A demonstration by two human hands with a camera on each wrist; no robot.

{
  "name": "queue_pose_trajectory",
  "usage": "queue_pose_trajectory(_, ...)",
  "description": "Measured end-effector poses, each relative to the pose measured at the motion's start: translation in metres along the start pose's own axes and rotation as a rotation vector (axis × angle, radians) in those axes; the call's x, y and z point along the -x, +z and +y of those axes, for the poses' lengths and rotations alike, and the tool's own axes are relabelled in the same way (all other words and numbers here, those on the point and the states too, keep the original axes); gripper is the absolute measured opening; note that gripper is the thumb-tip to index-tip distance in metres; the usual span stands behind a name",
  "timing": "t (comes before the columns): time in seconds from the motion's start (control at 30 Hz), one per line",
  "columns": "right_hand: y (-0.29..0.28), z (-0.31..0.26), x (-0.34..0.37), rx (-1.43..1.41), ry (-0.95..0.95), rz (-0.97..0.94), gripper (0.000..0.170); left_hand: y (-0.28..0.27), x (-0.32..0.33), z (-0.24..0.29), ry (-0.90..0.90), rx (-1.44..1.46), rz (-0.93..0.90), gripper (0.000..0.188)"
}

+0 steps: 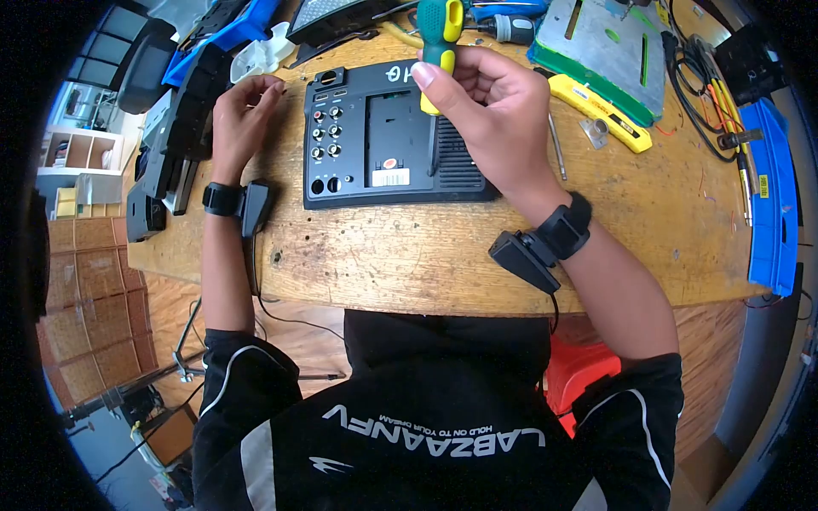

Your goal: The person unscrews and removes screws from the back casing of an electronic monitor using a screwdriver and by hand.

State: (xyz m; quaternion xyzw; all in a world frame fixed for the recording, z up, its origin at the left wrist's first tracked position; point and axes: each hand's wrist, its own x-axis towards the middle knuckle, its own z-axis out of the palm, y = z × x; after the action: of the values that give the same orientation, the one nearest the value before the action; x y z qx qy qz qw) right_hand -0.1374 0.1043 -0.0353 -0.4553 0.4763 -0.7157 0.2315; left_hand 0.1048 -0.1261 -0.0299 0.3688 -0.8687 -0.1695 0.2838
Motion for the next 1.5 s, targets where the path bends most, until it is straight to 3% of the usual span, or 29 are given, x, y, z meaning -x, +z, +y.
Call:
queue_pose_trajectory(0.13, -0.001, -0.001, 0.0, 0.015, 0.005, -0.01, 0.03, -0.001, 0.005, 0.025, -0.091, 0.308, -0.033, 0.023)
queue_pose_trajectory(0.23, -0.001, -0.002, 0.0, 0.024, 0.008, -0.011, 0.03, 0.002, 0.01, 0.032, -0.055, 0.469, -0.034, 0.022)
queue_pose_trajectory(0.67, -0.011, 0.005, -0.011, -0.068, -0.054, 0.104, 0.025, -0.004, 0.026, 0.081, 0.082, 0.614, -0.097, 0.02)
queue_pose_trajectory(0.77, -0.017, 0.004, -0.01, -0.018, 0.017, 0.077, 0.031, -0.007, 0.037, 0.12, 0.269, 0.4, -0.248, 0.015)
queue_pose_trajectory(0.9, -0.01, 0.005, -0.013, -0.111, -0.02, 0.141, 0.025, 0.01, 0.047, 0.15, 0.543, 0.398, -0.447, 0.011)
queue_pose_trajectory(1.5, -0.011, 0.007, -0.014, -0.144, -0.01, 0.145, 0.028, 0.012, 0.051, 0.169, 0.681, 0.056, -0.359, 0.014)
